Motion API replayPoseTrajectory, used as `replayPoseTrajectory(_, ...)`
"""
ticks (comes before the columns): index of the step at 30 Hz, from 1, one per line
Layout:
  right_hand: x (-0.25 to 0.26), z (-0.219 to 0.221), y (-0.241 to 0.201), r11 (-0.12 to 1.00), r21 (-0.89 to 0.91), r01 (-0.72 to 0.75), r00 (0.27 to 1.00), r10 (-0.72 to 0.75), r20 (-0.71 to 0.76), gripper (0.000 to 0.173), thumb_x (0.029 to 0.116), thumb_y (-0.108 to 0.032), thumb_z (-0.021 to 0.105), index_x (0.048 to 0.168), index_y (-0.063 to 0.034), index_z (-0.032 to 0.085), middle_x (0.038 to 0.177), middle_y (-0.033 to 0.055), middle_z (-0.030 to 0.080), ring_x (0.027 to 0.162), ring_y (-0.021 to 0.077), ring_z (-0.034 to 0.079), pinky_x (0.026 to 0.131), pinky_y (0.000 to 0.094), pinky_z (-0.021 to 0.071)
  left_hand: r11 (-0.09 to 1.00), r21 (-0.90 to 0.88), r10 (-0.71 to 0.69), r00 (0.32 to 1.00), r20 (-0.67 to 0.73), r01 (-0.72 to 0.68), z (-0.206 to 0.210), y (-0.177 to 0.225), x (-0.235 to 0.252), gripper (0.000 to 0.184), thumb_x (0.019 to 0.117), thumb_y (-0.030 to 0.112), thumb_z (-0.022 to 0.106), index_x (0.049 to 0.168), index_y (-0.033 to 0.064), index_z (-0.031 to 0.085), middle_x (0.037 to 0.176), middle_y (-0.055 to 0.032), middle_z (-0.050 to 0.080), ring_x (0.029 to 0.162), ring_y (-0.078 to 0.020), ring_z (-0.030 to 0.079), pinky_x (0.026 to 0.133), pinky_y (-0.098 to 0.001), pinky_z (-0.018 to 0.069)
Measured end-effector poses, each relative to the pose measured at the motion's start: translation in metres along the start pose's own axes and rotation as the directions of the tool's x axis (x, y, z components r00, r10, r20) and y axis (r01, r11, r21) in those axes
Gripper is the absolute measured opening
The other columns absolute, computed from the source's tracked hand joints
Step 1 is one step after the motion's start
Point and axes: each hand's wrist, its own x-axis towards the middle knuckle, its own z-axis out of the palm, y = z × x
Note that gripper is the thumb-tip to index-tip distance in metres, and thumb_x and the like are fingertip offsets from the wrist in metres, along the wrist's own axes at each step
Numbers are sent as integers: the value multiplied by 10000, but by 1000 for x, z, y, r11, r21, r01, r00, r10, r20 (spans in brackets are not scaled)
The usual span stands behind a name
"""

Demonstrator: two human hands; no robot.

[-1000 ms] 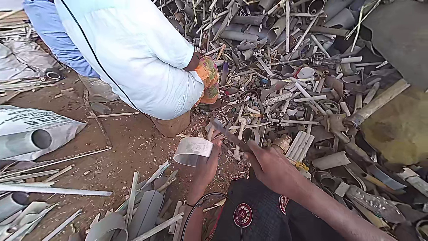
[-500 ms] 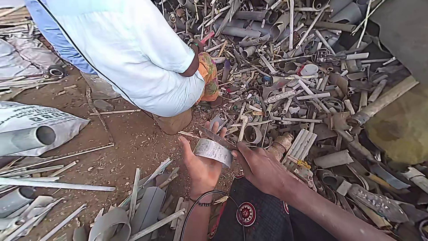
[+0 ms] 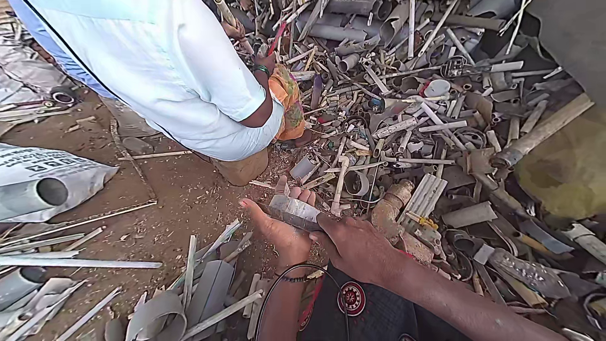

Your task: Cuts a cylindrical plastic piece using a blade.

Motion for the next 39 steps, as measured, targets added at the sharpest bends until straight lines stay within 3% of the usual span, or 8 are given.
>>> replayPoseTrajectory(6, 5, 1, 6, 999, 43, -33, 991, 38, -126, 432, 1122, -384, 336, 1234, -53, 590, 855, 180, 659, 860, 389, 694, 720, 537, 537, 999, -19, -33, 999, 11, 33, -5, -4, 8, 856, 948, 802, 128, 1185, 125, 597, 752, 1, 697, 684, -154, 717, 672, -364, 628)
replayPoseTrajectory(11, 3, 22, 4, 958, -285, -6, 933, -98, -346, 315, 1086, -288, 459, 1171, -53, 650, 715, 147, 659, 656, 362, 703, 542, 471, 539, 998, 62, -33, 996, 86, 27, -8, -3, 3, 995, 920, 827, 62, 1493, 74, 371, 1153, -123, 732, 972, -241, 748, 811, -386, 620)
replayPoseTrajectory(14, 13, 33, 10, 912, -408, -37, 837, -195, -511, 252, 1034, -257, 540, 1102, -62, 685, 620, 98, 615, 524, 298, 659, 442, 407, 505, 993, 115, 15, 996, 88, -25, -5, 1, 0, 932, 967, 765, 55, 1448, 82, 468, 800, -36, 707, 726, -169, 725, 722, -360, 626)
replayPoseTrajectory(16, 15, 26, 13, 918, -393, -49, 841, -174, -511, 302, 1061, -273, 512, 1185, -59, 687, 643, 111, 633, 557, 316, 671, 478, 420, 511, 987, 140, 61, 986, 158, -84, -5, 1, -2, 868, 1009, 699, 79, 1451, 63, 471, 718, -27, 678, 658, -173, 711, 679, -372, 634)
replayPoseTrajectory(24, 4, 35, 6, 863, -489, -126, 772, -224, -594, 189, 886, -129, 657, 1056, -57, 700, 613, 82, 603, 466, 249, 619, 406, 348, 467, 993, 115, 23, 988, 154, -41, -2, 1, -6, 891, 983, 739, 55, 1485, 109, 437, 729, -54, 708, 623, -182, 715, 617, -351, 626)
replayPoseTrajectory(27, 3, 37, 8, 869, -483, -112, 726, -260, -637, 174, 920, -158, 620, 1037, -59, 702, 599, 71, 584, 438, 239, 594, 377, 338, 444, 987, 149, 47, 997, 64, -56, 0, 0, -5, 883, 989, 734, 52, 1509, 106, 392, 801, -79, 741, 649, -197, 730, 632, -358, 632)
replayPoseTrajectory(32, -1, 20, 4, 974, -212, -82, 941, 6, -337, 359, 1104, -295, 422, 1261, -34, 611, 738, 147, 671, 707, 367, 713, 599, 477, 551, 994, 113, 5, 998, 59, -11, -1, -2, -5, 855, 988, 736, 71, 1454, 126, 449, 765, -12, 671, 652, -137, 685, 643, -319, 612)
replayPoseTrajectory(39, 2, 15, 1, 974, -216, -61, 971, 8, -237, 376, 1111, -326, 399, 1276, -50, 595, 800, 183, 683, 774, 403, 716, 632, 508, 549, 998, 46, -42, 997, -71, 46, -1, -1, -3, 857, 1002, 718, 59, 1364, 103, 532, 740, 7, 655, 650, -110, 679, 662, -296, 610)
